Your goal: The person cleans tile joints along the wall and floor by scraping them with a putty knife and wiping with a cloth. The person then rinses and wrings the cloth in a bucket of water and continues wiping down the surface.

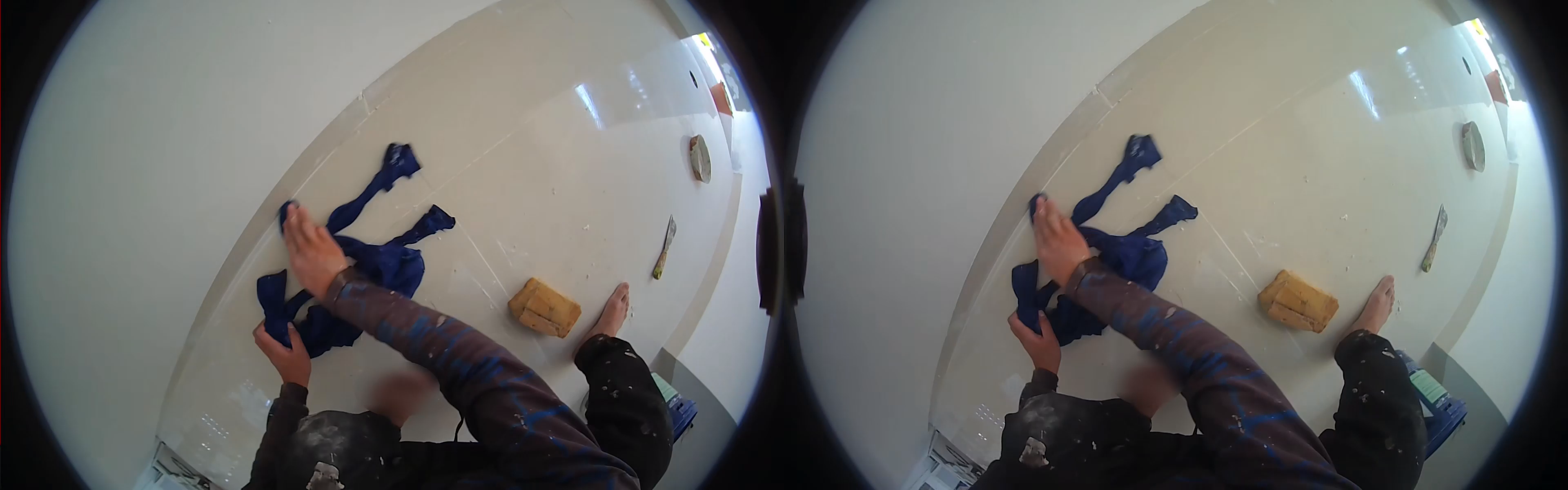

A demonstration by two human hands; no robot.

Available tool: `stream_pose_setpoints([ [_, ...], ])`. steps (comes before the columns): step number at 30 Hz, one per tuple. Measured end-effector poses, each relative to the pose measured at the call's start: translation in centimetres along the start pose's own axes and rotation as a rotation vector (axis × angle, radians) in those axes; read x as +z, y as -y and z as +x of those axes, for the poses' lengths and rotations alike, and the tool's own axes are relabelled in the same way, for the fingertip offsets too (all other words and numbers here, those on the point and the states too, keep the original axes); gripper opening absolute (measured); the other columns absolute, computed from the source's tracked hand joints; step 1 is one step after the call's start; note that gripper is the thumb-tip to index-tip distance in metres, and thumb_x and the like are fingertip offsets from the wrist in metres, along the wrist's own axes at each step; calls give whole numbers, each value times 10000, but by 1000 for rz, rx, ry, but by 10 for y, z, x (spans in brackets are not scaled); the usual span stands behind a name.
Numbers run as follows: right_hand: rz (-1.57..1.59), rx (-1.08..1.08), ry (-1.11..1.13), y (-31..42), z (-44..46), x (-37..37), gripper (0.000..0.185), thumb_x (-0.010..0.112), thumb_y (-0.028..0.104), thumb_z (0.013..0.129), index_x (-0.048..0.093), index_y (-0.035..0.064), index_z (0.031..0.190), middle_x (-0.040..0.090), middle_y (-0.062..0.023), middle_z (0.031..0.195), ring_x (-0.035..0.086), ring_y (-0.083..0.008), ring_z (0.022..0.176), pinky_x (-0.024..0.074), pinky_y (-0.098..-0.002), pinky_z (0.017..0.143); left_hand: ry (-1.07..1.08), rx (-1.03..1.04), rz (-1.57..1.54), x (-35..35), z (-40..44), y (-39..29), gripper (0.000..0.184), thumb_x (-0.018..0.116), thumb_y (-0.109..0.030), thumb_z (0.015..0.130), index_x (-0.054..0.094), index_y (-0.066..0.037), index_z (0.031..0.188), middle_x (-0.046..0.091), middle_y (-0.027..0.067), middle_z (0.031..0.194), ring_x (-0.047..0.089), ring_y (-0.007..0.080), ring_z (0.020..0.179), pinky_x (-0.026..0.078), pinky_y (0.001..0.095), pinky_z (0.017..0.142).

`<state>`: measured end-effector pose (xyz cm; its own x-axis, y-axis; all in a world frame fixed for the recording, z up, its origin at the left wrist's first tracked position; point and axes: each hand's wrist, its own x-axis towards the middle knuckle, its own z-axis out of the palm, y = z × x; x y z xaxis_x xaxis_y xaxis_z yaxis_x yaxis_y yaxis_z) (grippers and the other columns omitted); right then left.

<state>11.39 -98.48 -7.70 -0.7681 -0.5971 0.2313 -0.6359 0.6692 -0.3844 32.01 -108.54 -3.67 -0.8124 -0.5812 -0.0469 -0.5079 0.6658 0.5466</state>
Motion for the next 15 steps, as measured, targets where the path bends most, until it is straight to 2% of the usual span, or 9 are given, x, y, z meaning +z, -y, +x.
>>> stream_pose_setpoints([
  [2,183,-142,68,79,-26,28,599,580,157,875,581,-151,1389,461,-290,1580,468,-386,1427,503,-404,1024,34,-100,5,-18,-24,16,478,647,-150,995,447,51,1381,528,236,1277,529,392,1206,394,480,1082],
  [3,208,-189,58,121,-39,47,517,605,146,864,658,-75,1328,577,-232,1479,523,-345,1369,508,-414,1029,30,-77,1,-28,-35,24,478,647,-150,995,447,51,1381,528,236,1277,529,392,1206,394,480,1082],
  [5,508,-401,565,163,-47,37,393,634,140,866,724,44,1236,668,-140,1334,589,-314,1270,515,-401,1014,-31,-271,-256,-54,-57,46,451,600,-177,1024,428,51,1374,548,202,1199,556,330,1138,428,450,1042],
  [6,500,-385,547,177,-53,31,393,634,140,866,724,44,1236,668,-140,1334,589,-314,1270,515,-401,1014,-21,-248,-258,-69,-68,56,451,600,-177,1024,428,51,1374,548,202,1199,556,330,1138,428,450,1042],
  [8,822,-27,470,175,-82,13,302,664,90,858,730,97,1152,696,-95,1196,626,-302,1186,519,-401,1003,-76,-240,-333,-85,-90,67,449,585,-220,1027,421,45,1350,560,173,1145,564,273,1065,459,424,990],
  [11,1126,141,102,118,-104,-58,362,652,-1,831,702,49,1186,698,-139,1076,660,-337,1071,547,-429,941,96,-106,-468,-97,-88,46,459,622,-264,1002,446,28,1309,558,157,1124,554,244,1015,475,407,938],
  [13,1082,287,46,70,-110,-99,360,616,-36,833,729,47,1164,697,-150,992,711,-300,872,574,-371,795,159,73,-484,-83,-67,12,463,655,-279,980,474,24,1280,572,149,1095,561,219,991,485,394,877],
  [14,1057,385,36,47,-114,-114,367,592,-45,843,740,48,1165,709,-152,967,711,-268,824,564,-358,756,226,120,-524,-77,-53,-13,441,704,-259,946,517,12,1239,592,167,1078,591,262,972,494,403,836],
  [15,988,377,-85,22,-125,-108,368,587,-43,853,741,43,1175,724,-158,961,710,-262,819,561,-363,751,370,167,-478,-63,-42,-16,445,724,-249,929,528,2,1239,596,170,1124,583,268,1034,466,413,925],
])
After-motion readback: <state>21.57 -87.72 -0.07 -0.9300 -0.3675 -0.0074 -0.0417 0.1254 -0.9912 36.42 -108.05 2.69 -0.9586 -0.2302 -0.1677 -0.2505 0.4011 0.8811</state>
